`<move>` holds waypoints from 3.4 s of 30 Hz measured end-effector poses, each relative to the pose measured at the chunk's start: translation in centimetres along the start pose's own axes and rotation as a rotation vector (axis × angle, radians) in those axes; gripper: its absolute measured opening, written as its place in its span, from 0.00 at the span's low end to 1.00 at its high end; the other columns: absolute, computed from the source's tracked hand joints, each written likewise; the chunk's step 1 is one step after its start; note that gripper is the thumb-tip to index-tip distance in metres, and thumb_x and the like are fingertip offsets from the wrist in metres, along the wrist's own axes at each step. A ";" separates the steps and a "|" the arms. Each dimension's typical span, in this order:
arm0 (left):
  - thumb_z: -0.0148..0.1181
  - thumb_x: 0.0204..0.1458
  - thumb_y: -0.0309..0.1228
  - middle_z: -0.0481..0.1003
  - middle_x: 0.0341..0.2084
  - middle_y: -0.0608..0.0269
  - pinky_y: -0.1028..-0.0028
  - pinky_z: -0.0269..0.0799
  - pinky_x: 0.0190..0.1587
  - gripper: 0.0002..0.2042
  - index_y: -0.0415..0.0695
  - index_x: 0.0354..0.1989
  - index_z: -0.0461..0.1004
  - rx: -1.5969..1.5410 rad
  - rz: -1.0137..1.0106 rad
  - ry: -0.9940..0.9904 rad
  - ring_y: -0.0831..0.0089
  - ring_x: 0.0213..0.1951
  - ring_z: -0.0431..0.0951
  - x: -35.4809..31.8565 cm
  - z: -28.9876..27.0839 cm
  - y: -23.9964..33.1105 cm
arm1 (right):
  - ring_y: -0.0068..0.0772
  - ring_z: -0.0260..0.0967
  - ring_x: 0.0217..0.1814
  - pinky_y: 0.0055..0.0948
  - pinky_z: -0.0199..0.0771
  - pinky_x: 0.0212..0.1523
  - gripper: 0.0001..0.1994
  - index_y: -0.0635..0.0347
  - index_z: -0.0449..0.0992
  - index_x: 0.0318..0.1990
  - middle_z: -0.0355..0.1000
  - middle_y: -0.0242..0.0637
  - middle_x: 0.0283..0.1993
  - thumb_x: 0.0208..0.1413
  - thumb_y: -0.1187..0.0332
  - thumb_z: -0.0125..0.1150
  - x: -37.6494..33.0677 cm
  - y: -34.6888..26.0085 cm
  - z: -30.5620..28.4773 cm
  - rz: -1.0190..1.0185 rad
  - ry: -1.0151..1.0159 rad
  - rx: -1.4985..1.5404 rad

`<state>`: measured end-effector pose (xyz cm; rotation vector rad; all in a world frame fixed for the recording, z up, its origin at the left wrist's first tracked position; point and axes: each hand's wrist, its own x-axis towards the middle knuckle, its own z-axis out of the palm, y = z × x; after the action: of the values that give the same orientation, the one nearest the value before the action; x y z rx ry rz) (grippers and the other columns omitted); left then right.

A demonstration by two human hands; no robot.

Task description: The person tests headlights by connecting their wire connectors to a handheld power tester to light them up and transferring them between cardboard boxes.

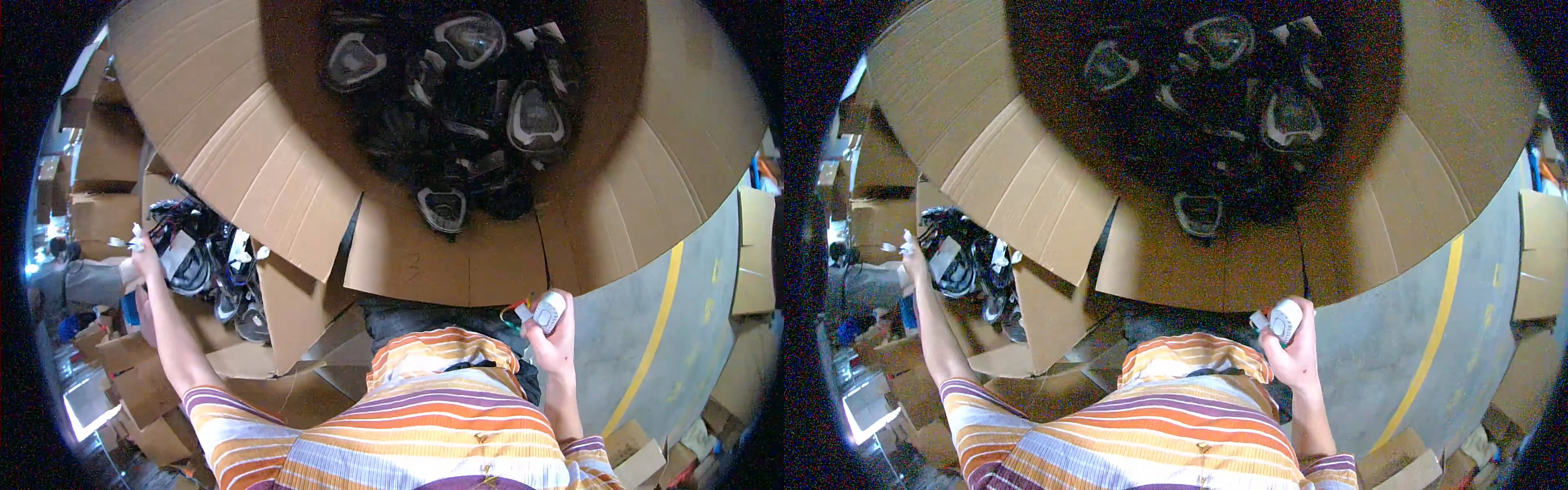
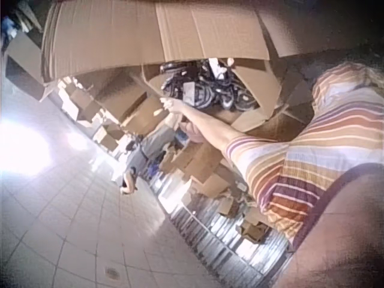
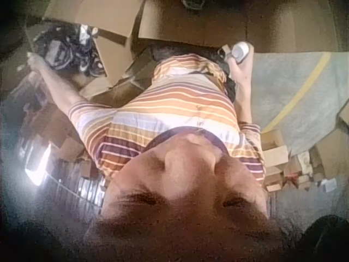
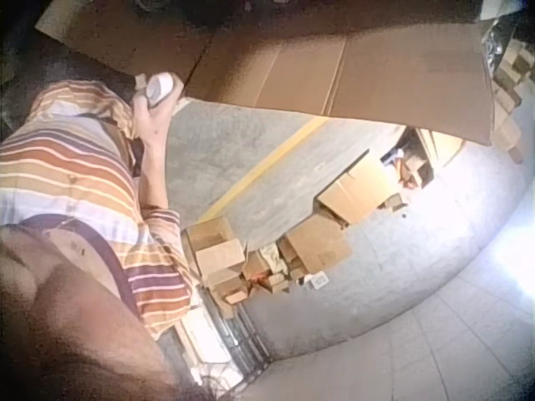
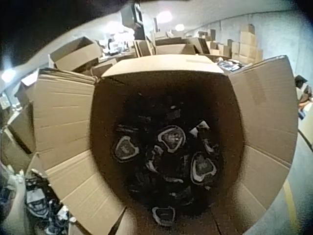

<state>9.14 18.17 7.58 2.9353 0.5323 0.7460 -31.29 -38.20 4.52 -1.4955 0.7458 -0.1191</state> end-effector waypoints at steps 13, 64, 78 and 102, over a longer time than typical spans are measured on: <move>0.38 0.46 0.28 0.66 0.20 0.58 0.77 0.64 0.31 0.09 0.36 0.23 0.64 -0.626 0.248 -0.138 0.75 0.24 0.66 -22.7 -11.3 20.9 | 0.25 0.57 0.27 0.22 0.59 0.28 0.15 0.66 0.55 0.32 0.59 0.39 0.25 0.33 0.74 0.48 2.1 0.1 1.3 -0.036 0.032 -0.268; 0.46 0.41 0.26 0.65 0.16 0.64 0.80 0.56 0.24 0.07 0.38 0.28 0.68 -1.295 0.850 -2.072 0.77 0.21 0.62 -39.4 -7.2 35.6 | 0.20 0.58 0.28 0.18 0.59 0.29 0.18 0.62 0.57 0.34 0.60 0.34 0.27 0.30 0.75 0.51 0.6 -1.3 -4.2 -0.001 -0.058 0.575; 0.46 0.41 0.29 0.69 0.22 0.63 0.79 0.61 0.31 0.08 0.42 0.28 0.69 -0.911 0.806 -2.240 0.76 0.26 0.67 -39.8 -8.6 34.8 | 0.21 0.56 0.33 0.19 0.57 0.34 0.21 0.63 0.53 0.38 0.58 0.34 0.30 0.30 0.77 0.47 -0.6 -1.0 -4.0 0.054 -0.117 0.397; 0.46 0.33 0.20 0.68 0.19 0.55 0.73 0.63 0.27 0.09 0.39 0.27 0.67 -0.636 0.937 -1.249 0.64 0.25 0.69 -35.0 -8.3 35.6 | 0.20 0.55 0.28 0.17 0.57 0.30 0.17 0.64 0.56 0.35 0.58 0.33 0.27 0.29 0.78 0.45 0.3 1.1 -4.2 0.010 0.115 0.218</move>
<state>-12.43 -27.48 4.38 2.2224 -0.9828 -0.8121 -33.57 -41.83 3.83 -1.2854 0.8053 -0.2725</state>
